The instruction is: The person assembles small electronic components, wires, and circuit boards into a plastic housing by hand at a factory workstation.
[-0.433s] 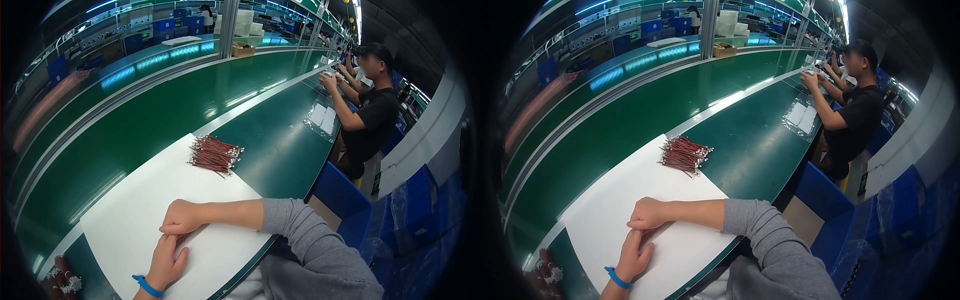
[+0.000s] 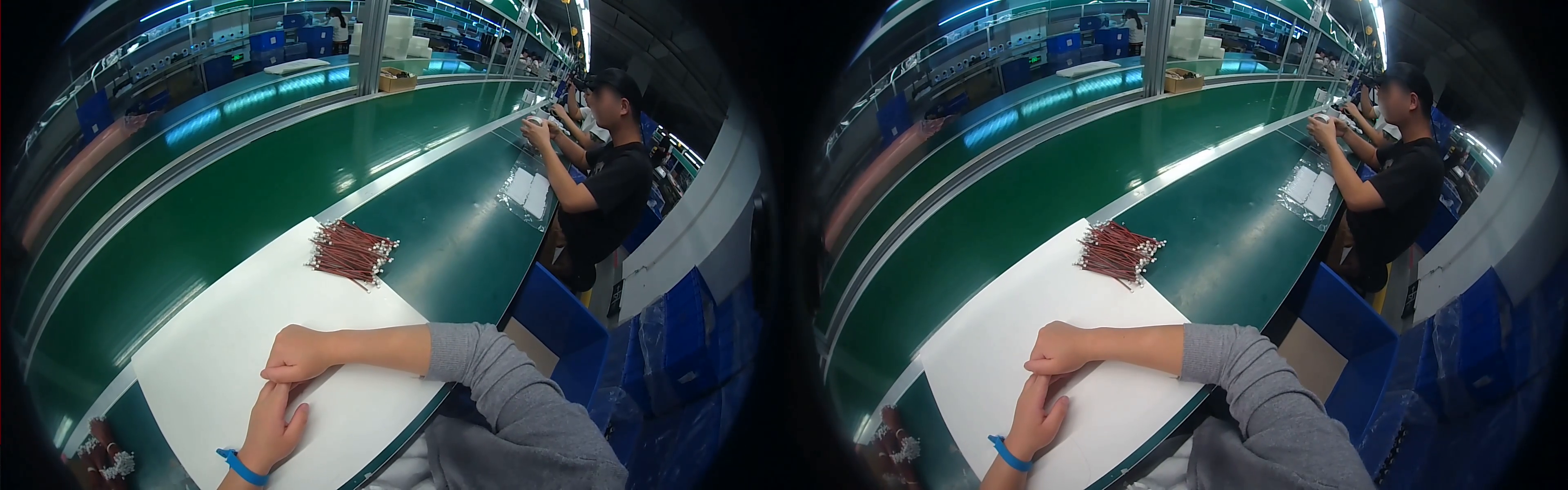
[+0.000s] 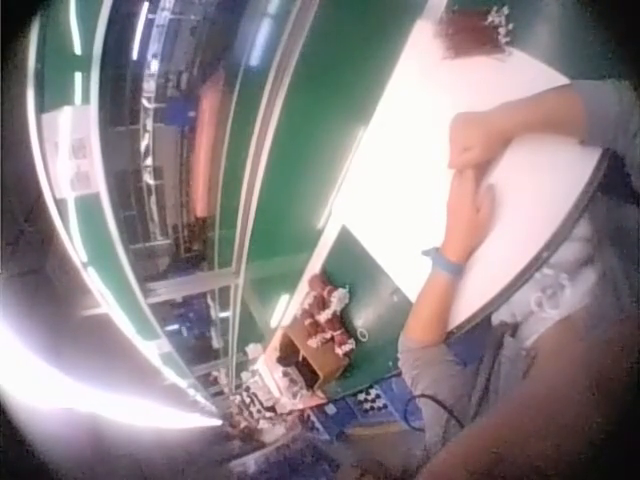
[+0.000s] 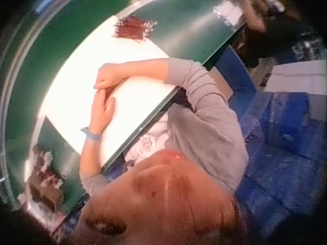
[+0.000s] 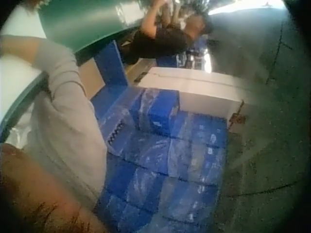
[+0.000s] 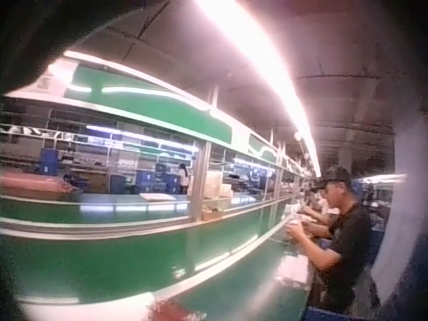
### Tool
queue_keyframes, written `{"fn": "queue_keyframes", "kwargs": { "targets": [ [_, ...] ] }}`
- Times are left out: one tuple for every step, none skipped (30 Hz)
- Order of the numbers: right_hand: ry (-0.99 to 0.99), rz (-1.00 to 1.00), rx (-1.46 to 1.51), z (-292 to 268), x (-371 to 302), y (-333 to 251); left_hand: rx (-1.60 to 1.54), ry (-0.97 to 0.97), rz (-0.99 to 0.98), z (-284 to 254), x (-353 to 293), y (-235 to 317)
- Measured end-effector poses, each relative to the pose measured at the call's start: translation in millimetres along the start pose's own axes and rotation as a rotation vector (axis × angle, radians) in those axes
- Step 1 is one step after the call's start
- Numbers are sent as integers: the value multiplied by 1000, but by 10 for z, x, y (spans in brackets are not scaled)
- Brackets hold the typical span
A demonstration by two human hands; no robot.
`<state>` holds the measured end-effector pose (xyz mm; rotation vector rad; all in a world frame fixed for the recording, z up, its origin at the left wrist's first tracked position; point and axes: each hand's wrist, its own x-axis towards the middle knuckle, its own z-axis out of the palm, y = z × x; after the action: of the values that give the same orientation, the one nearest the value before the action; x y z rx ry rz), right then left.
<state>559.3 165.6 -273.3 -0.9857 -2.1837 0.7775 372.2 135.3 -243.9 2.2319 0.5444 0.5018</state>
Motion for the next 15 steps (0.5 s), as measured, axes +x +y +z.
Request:
{"fn": "queue_keyframes", "kwargs": {
  "targets": [
    [-2,0,1,1,-1,2,-2,-2,-8,0,-1,5],
    [-2,-1,1,1,-3,3,-1,-2,-9,3,-1,4],
    [1,-4,7,1,-5,3,-7,-1,-11,8,0,0],
    [3,-7,13,4,-6,2,-12,0,-13,9,-2,-4],
    [5,-8,15,8,-6,3,-10,-1,-14,9,-5,-7],
    [7,-15,7,11,-4,3,-10,-4,-15,7,-8,-9],
    [9,-20,-2,13,-6,6,-11,-7,-16,6,-11,-11],
    [10,-21,0,12,-8,9,-10,-9,-17,7,-9,-6],
    [5,-13,-4,9,-9,12,-10,-7,-20,9,-2,4],
    [0,-6,-7,5,-7,11,-10,-5,-25,9,-2,12],
    [0,-7,-6,1,-7,8,-9,-5,-26,8,-3,12],
    [-4,-1,-5,-5,-9,3,-2,-5,-25,10,-3,8],
    [-8,6,-5,-8,-11,-2,5,-6,-23,12,-2,4],
    [-7,5,-4,-6,-12,-4,6,-7,-24,14,-4,1],
    [-3,4,-6,-3,-13,-5,4,-6,-24,17,-8,-2]
  ]
}}
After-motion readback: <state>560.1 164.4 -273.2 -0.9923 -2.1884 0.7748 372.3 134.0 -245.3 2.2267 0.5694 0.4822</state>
